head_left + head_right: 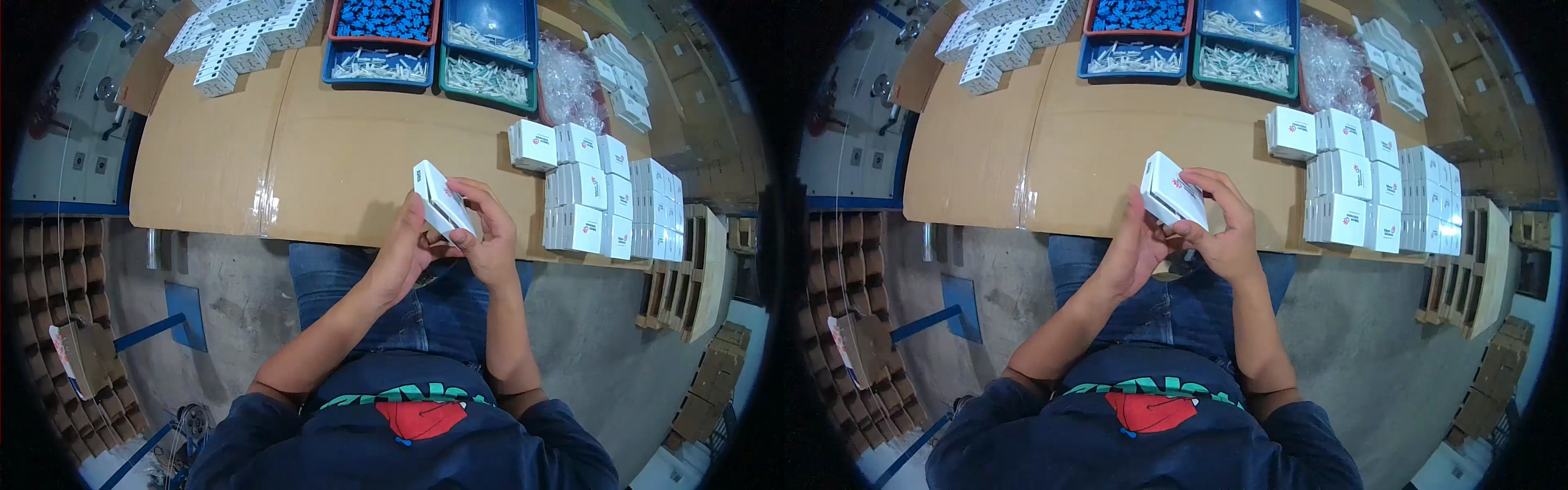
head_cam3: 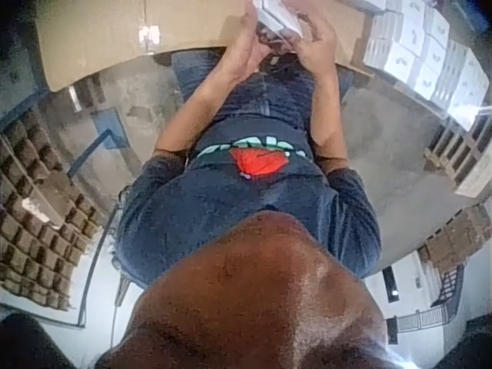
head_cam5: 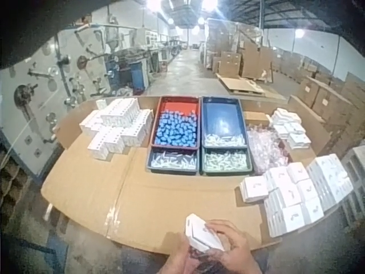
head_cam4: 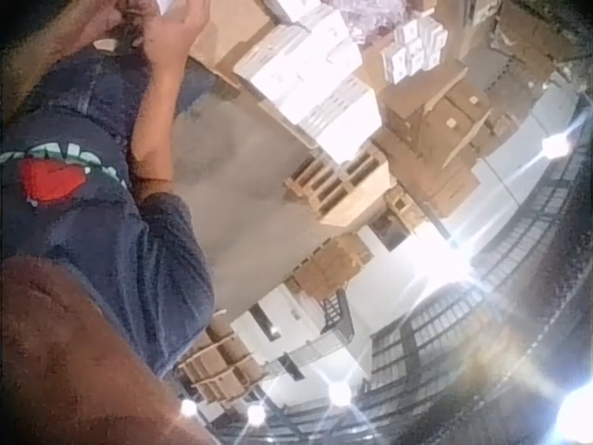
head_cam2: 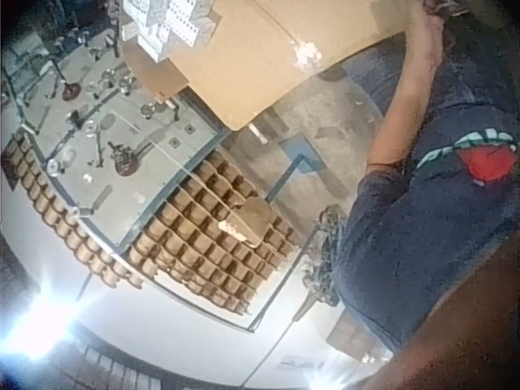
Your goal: Assembling and packaging small electronic components into white boxes at a factory workbench.
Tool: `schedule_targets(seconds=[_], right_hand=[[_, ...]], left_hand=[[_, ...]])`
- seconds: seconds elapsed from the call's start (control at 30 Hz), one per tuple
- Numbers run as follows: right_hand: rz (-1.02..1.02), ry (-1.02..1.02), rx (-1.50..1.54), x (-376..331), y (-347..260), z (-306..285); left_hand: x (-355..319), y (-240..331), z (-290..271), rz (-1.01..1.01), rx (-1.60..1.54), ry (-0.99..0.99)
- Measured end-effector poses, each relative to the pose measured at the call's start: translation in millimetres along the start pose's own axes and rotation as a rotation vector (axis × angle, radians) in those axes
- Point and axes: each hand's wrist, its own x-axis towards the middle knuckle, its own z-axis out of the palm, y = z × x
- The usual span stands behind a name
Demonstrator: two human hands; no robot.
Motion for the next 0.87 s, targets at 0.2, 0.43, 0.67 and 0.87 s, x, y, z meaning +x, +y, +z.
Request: schedule_targets(seconds=[0.2,0.43,0.67,0.87], right_hand=[[0.061,-0.037,-0.061,0,2,-5],[-0.029,-0.142,-0.052,1,-7,-3],[-0.095,-0.16,-0.024,2,-6,-1],[-0.102,-0.175,-0.133,-3,-4,-4]], left_hand=[[17,-14,-26,0.158,0.352,0.077],[9,-9,-17,0.124,0.137,0.183],[7,-10,-7,0.065,0.253,0.132],[5,-19,-9,-0.044,0.235,0.061]])
